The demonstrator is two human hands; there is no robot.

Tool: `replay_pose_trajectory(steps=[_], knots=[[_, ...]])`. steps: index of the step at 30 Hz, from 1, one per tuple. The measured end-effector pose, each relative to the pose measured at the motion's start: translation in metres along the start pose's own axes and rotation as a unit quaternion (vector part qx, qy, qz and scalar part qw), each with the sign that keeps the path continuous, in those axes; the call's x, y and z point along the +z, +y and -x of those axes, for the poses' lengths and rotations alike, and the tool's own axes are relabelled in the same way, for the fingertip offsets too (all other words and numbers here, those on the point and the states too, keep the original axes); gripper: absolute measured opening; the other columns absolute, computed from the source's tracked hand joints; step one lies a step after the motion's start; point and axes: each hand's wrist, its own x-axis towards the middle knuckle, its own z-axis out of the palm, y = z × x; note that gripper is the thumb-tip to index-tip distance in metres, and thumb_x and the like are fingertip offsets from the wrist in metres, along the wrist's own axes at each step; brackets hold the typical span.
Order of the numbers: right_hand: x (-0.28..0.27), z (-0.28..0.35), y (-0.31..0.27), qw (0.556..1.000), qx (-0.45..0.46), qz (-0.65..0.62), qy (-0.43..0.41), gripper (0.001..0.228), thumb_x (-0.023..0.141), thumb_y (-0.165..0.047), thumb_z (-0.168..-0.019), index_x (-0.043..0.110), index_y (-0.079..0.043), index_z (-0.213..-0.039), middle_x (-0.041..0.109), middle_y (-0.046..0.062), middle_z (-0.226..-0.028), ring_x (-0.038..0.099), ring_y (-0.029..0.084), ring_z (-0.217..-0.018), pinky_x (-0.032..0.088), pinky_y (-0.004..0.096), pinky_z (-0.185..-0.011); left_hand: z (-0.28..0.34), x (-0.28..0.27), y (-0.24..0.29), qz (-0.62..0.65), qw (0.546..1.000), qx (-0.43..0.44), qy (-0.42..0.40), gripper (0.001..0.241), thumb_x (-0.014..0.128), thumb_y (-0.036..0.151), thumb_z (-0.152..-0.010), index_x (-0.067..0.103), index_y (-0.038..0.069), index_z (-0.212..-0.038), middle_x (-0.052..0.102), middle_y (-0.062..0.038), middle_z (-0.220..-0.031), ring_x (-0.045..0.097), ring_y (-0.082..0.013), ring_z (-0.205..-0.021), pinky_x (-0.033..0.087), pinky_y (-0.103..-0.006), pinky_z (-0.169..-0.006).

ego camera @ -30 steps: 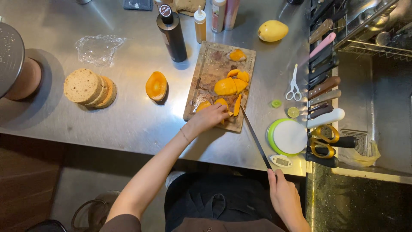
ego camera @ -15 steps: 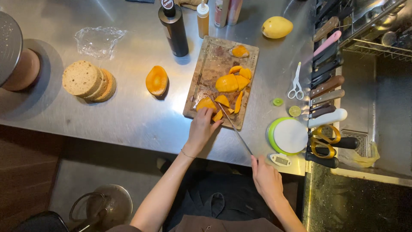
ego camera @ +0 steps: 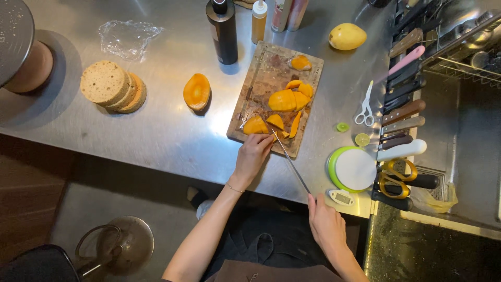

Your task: Peeling and slicing mangoes at a food preparation station.

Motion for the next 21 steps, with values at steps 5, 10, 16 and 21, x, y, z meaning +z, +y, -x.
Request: replay_pose_trajectory(steps=[5, 10, 16, 21], knots=[[0.001, -0.002, 0.002, 1.0, -0.003, 0.009, -0.007, 0.045, 0.036, -0.047, -0.105, 0.056, -0.007, -0.102, 0.071, 0.027, -0.076, 0.069, 0.051, -0.077, 0.055, 0.06, -0.068, -0.002, -0.001, -0.002, -0.005, 1.0, 0.0, -0.002, 0.025, 0.077, 0.01, -0.087, 0.077, 0.005, -0.112, 0.072, -0.006, -0.107, 0.067, -0.0256, -0.099, 0.057, -0.0367, -0.083], [0.007, -0.005, 0.0, 1.0, -0.004, 0.018, -0.003, 0.045, 0.037, -0.047, -0.105, 0.057, -0.006, -0.099, 0.07, 0.026, -0.074, 0.07, 0.049, -0.074, 0.056, 0.058, -0.066, -0.003, 0.0, -0.006, -0.002, 1.0, 0.008, -0.022, 0.023, 0.077, 0.011, -0.088, 0.077, 0.005, -0.11, 0.072, -0.006, -0.107, 0.067, -0.024, -0.098, 0.058, -0.0354, -0.083], [0.037, -0.015, 0.015, 0.999, -0.022, -0.004, 0.043, 0.044, 0.041, -0.044, -0.104, 0.057, -0.004, -0.098, 0.069, 0.027, -0.072, 0.07, 0.049, -0.072, 0.056, 0.057, -0.064, -0.008, 0.011, -0.01, 0.001, 0.999, 0.017, -0.043, 0.019, 0.078, 0.012, -0.087, 0.07, 0.002, -0.101, 0.071, -0.009, -0.098, 0.066, -0.0258, -0.095, 0.056, -0.0371, -0.081], [0.039, -0.013, 0.014, 0.999, -0.015, -0.04, 0.029, 0.046, 0.042, -0.044, -0.105, 0.059, -0.002, -0.098, 0.07, 0.027, -0.073, 0.069, 0.049, -0.075, 0.055, 0.058, -0.066, -0.023, 0.003, -0.001, -0.008, 0.999, -0.025, -0.03, 0.028, 0.079, 0.009, -0.083, 0.068, -0.002, -0.105, 0.068, -0.016, -0.091, 0.065, -0.0316, -0.092, 0.055, -0.0419, -0.078]])
